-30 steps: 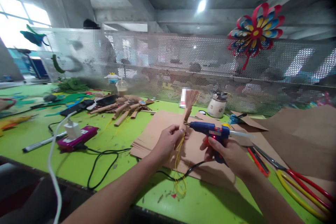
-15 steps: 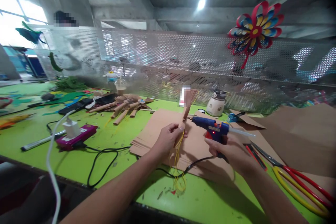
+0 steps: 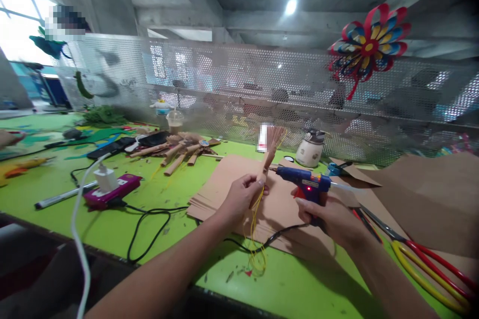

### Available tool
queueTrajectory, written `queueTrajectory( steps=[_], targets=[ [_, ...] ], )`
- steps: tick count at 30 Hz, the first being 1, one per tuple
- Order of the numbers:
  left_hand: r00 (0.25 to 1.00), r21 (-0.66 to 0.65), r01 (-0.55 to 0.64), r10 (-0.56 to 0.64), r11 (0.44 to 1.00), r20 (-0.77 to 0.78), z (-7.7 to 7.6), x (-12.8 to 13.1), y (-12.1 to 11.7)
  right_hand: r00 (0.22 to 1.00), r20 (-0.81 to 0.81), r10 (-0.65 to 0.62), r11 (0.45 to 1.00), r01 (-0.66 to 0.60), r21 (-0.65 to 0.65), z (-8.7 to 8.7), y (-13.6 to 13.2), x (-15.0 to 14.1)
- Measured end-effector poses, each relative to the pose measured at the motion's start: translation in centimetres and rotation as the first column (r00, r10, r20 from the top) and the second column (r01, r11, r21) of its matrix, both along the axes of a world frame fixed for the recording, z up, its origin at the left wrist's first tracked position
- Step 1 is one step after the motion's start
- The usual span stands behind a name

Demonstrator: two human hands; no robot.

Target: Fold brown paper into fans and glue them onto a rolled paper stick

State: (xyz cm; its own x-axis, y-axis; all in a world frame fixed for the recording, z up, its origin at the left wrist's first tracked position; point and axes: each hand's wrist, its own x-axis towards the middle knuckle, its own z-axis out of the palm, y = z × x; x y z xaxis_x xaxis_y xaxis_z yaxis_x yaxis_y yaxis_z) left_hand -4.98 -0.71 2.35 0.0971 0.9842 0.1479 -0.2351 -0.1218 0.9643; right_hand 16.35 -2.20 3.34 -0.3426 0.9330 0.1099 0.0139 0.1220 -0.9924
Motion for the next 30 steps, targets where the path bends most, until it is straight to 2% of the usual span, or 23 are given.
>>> queueTrajectory(
  steps=[5, 9, 18, 22, 30],
  targets=[
    [0.999, 0.013, -0.001, 0.001, 1.000, -0.046, -0.3, -0.1, 0.1, 0.974, 0.216, -0.072, 0.987, 0.038, 0.159, 0.1, 0.0, 0.1],
    [1.000, 0.004, 0.023, -0.023, 1.000, -0.020, -0.3, -0.1, 0.0, 0.941, 0.325, -0.098, 0.980, 0.034, 0.196, 0.7, -0.3, 0.1],
    [0.999, -0.004, 0.031, -0.031, 1.000, -0.015, -0.3, -0.1, -0.1, 0.987, 0.163, -0.017, 0.992, -0.003, 0.124, 0.0, 0.0, -0.2],
    [1.000, -0.029, 0.023, -0.024, 0.999, -0.021, -0.2, -0.1, -0.1, 0.976, 0.215, -0.024, 0.990, -0.006, 0.138, 0.3, -0.2, -0.3],
    [0.999, 0.013, 0.010, -0.009, 1.000, -0.048, -0.6, -0.2, 0.1, 0.940, 0.340, -0.039, 0.986, -0.019, 0.168, 0.8, -0.4, -0.2]
  ],
)
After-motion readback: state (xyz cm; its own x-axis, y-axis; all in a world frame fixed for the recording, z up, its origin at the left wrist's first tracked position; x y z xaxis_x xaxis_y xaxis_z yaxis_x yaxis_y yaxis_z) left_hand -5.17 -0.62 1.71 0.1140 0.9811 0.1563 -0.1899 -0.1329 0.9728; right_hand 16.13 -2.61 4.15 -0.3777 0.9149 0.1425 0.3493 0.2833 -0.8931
